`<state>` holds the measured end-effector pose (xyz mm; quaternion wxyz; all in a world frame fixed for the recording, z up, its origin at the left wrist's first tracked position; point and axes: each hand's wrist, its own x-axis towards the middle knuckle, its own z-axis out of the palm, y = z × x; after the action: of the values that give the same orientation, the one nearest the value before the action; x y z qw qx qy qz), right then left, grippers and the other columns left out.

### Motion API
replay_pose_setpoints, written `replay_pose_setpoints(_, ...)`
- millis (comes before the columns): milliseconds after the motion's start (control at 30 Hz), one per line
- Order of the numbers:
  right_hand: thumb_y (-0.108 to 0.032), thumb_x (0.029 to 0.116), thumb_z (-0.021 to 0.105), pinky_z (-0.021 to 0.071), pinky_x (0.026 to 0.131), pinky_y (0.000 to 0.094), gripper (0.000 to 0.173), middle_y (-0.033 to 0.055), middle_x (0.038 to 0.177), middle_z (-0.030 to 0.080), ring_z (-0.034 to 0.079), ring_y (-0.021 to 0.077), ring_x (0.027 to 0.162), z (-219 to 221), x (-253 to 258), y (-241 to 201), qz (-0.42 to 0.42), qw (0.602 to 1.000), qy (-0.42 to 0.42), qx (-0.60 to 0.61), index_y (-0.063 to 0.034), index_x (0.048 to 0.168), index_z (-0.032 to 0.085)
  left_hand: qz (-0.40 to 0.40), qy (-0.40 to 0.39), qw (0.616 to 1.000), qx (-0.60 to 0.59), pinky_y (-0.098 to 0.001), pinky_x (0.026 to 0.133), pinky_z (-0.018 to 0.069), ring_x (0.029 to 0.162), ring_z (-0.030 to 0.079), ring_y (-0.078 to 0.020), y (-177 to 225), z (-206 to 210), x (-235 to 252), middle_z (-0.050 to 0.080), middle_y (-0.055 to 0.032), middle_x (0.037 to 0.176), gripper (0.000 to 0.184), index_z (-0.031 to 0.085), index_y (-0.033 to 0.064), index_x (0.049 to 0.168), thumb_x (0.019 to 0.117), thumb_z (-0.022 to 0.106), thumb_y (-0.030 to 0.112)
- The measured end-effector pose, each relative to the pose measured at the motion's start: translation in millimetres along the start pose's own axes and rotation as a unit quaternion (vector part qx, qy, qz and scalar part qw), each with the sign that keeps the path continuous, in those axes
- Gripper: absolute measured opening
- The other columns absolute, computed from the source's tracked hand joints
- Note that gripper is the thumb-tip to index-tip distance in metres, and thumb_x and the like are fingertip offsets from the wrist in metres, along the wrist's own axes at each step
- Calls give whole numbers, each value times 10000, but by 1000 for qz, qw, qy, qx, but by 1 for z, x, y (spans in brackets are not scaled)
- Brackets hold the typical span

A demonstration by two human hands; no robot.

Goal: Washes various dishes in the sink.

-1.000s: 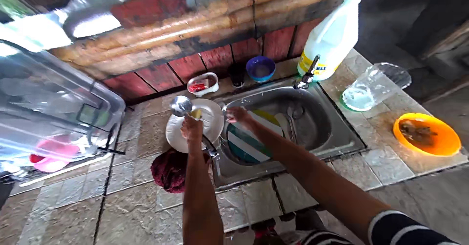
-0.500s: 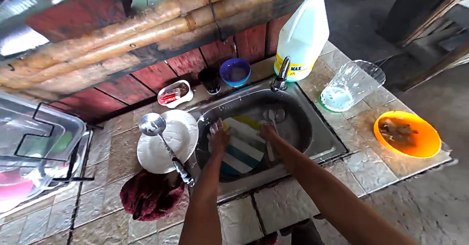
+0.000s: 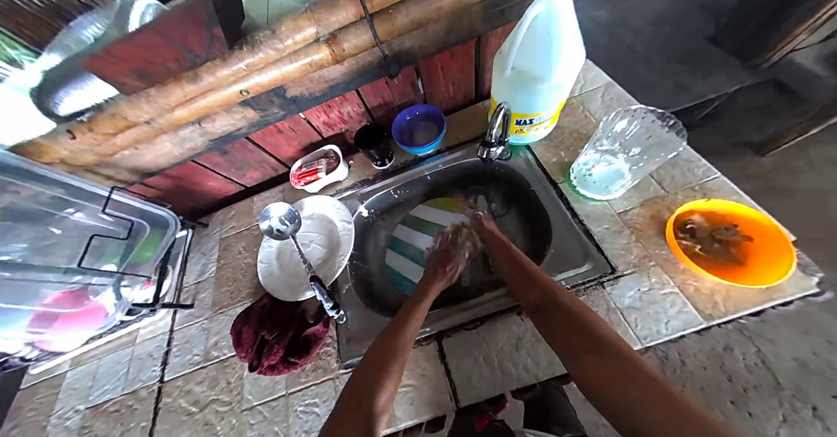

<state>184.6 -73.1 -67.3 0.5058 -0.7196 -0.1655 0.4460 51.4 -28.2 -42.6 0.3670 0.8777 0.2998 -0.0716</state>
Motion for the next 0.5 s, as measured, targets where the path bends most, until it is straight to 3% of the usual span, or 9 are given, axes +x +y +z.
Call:
replay_pose_setpoints(67,-124,1115,366,381,1137,425,432,248,1523,452,474,309,1380,-9,-19,-18,51,998,19,33,26,1519,400,5,-52,999,4,-533,1200,320,1449,418,-402,25,-30,-26,428,-264,1558,674,366,26,1572,999,642,250)
replay_pose_setpoints(133,-143,1113,379,487,965,423,448,218,1418,526,576,279,1176,-11,-35,-34,91,986,40,132,-69,1555,368,-3,-83,995,47,-542,1149,386,1364,514,-399,41,-60,-41,530,-264,1461,618,443,5,1518,968,670,171)
replay_pose_setpoints(200,-190,1114,364,561,788,441,455,197,1264,563,632,268,960,-13,-38,-34,59,979,15,195,-110,1560,317,26,-76,992,99,-577,1077,437,1252,593,-423,34,-77,-43,625,-278,1319,482,547,-16,1421,981,646,153)
replay_pose_setpoints(233,-208,1108,391,578,788,442,443,187,1257,565,642,257,963,-17,-41,-32,21,985,1,173,-69,1527,353,50,-71,989,120,-601,1049,449,1209,614,-438,27,-84,-40,649,-283,1263,425,581,-21,1376,994,642,154)
replay_pose_setpoints(267,-213,1104,425,556,918,462,437,200,1356,555,620,276,1127,-23,-45,-31,-16,993,-18,118,-18,1495,418,80,-62,984,144,-622,1013,470,1166,635,-440,22,-92,-36,670,-275,1212,382,613,-11,1335,987,653,141)
replay_pose_setpoints(333,-166,1084,475,391,1154,460,369,212,1429,569,518,299,1353,-30,-56,-31,-138,985,-59,-80,35,1376,576,138,-44,971,192,-664,961,483,1113,654,-452,18,-111,-23,693,-264,1151,352,660,8,1277,934,692,81)
replay_pose_setpoints(367,-141,1047,557,319,1193,527,331,227,1397,599,505,354,1367,-32,-60,-31,-205,960,-69,-178,34,1316,637,162,-36,963,211,-677,941,477,1097,656,-462,19,-120,-18,698,-267,1129,341,676,4,1246,909,702,52)
replay_pose_setpoints(433,-171,977,690,415,1117,545,322,208,1282,667,600,348,1247,-27,-56,-32,-267,917,-60,-290,3,1248,688,203,-20,948,246,-676,920,482,1079,664,-453,16,-135,-7,708,-245,1113,333,700,31,1214,881,712,19)
replay_pose_setpoints(500,-116,979,670,458,1088,491,304,209,1240,690,640,324,1194,-9,-63,-37,-278,914,-42,-293,11,1255,690,232,32,937,258,-659,913,501,1065,672,-432,3,-141,-6,714,-212,1114,327,709,79,1207,885,727,25)
